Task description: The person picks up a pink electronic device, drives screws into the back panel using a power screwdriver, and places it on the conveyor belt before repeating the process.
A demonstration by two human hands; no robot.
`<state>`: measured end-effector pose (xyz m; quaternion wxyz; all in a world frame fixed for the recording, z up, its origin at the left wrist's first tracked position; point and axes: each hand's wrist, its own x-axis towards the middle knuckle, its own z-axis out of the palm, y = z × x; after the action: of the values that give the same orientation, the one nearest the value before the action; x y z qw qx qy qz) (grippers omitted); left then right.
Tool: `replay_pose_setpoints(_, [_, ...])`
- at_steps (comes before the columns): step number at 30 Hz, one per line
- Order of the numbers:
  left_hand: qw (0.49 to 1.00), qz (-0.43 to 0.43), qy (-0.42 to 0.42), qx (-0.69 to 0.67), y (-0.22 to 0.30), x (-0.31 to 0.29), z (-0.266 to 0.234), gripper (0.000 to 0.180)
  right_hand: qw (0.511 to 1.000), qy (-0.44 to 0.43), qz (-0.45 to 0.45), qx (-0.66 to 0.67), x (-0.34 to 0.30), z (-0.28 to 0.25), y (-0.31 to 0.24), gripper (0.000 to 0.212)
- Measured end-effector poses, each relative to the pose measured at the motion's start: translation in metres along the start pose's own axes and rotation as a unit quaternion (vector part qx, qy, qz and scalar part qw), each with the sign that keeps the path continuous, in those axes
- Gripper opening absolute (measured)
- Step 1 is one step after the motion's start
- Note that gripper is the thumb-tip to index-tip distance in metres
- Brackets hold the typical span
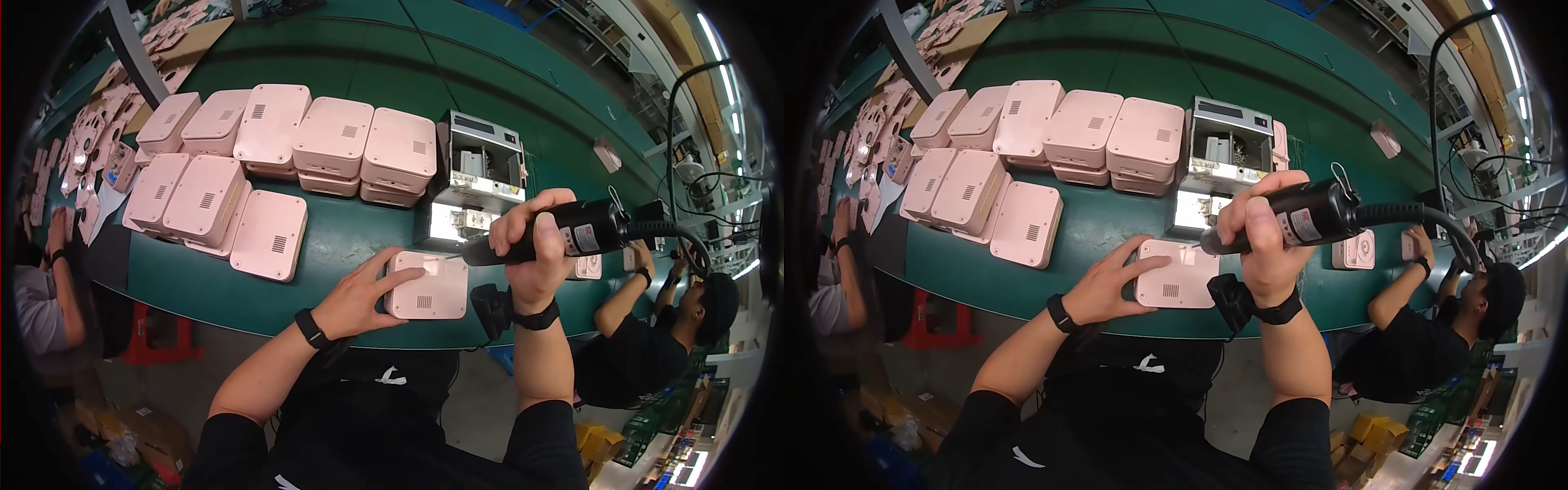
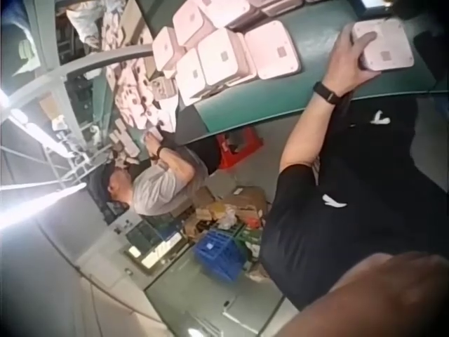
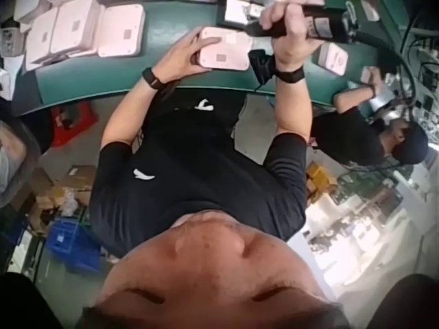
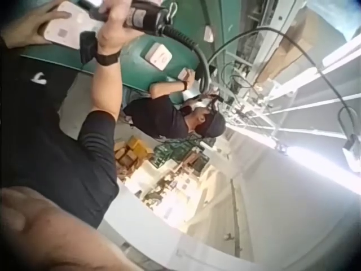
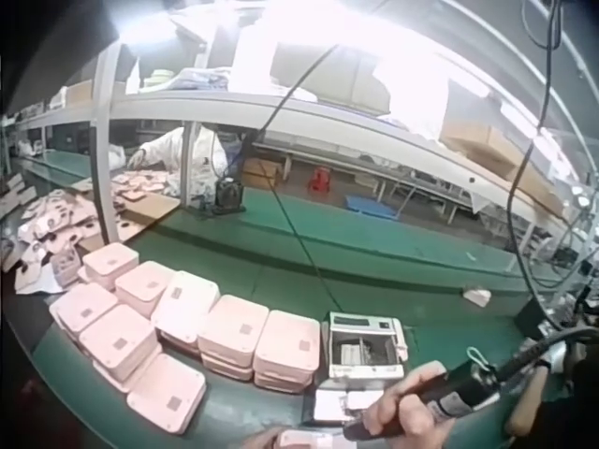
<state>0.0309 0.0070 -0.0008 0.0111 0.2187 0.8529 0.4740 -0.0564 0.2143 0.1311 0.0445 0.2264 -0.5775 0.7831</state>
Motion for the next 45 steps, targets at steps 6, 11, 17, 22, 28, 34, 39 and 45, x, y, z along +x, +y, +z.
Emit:
replay_pose_setpoints(6, [1.000,0.007,0.013,0.000,-0.001,0.001,0.000,0.075,1.000,-0.006,0.004,-0.017,-0.005,0.002,0.020,0.021])
replay_pose_setpoints(11, [1.000,0.004,0.011,0.005,0.002,0.001,-0.001,0.076,1.000,0.006,0.012,0.012,-0.005,0.001,0.025,0.021])
replay_pose_setpoints(17, [1.000,0.002,0.005,-0.005,0.002,0.001,-0.002,0.079,1.000,-0.009,0.009,-0.004,-0.008,0.002,0.028,0.021])
replay_pose_setpoints(22, [1.000,0.003,0.007,-0.005,0.001,0.002,0.000,0.078,1.000,0.007,-0.003,-0.007,-0.010,0.000,0.016,0.022])
replay_pose_setpoints(28, [1.000,0.018,0.007,0.019,0.006,0.007,0.007,0.076,0.997,0.037,-0.063,-0.006,0.002,-0.014,-0.010,0.021])
replay_pose_setpoints(34, [1.000,0.025,-0.002,0.018,0.009,0.018,0.021,0.074,0.995,0.046,-0.054,-0.063,0.015,-0.017,-0.002,0.018])
replay_pose_setpoints(39, [1.000,0.022,0.002,0.020,0.010,0.020,0.020,0.075,1.000,0.027,-0.006,0.000,0.001,-0.009,-0.005,0.020])
replay_pose_setpoints(45, [0.999,0.027,0.004,0.017,0.010,0.020,0.017,0.075,0.999,-0.028,-0.011,0.040,-0.009,0.021,-0.002,0.026])
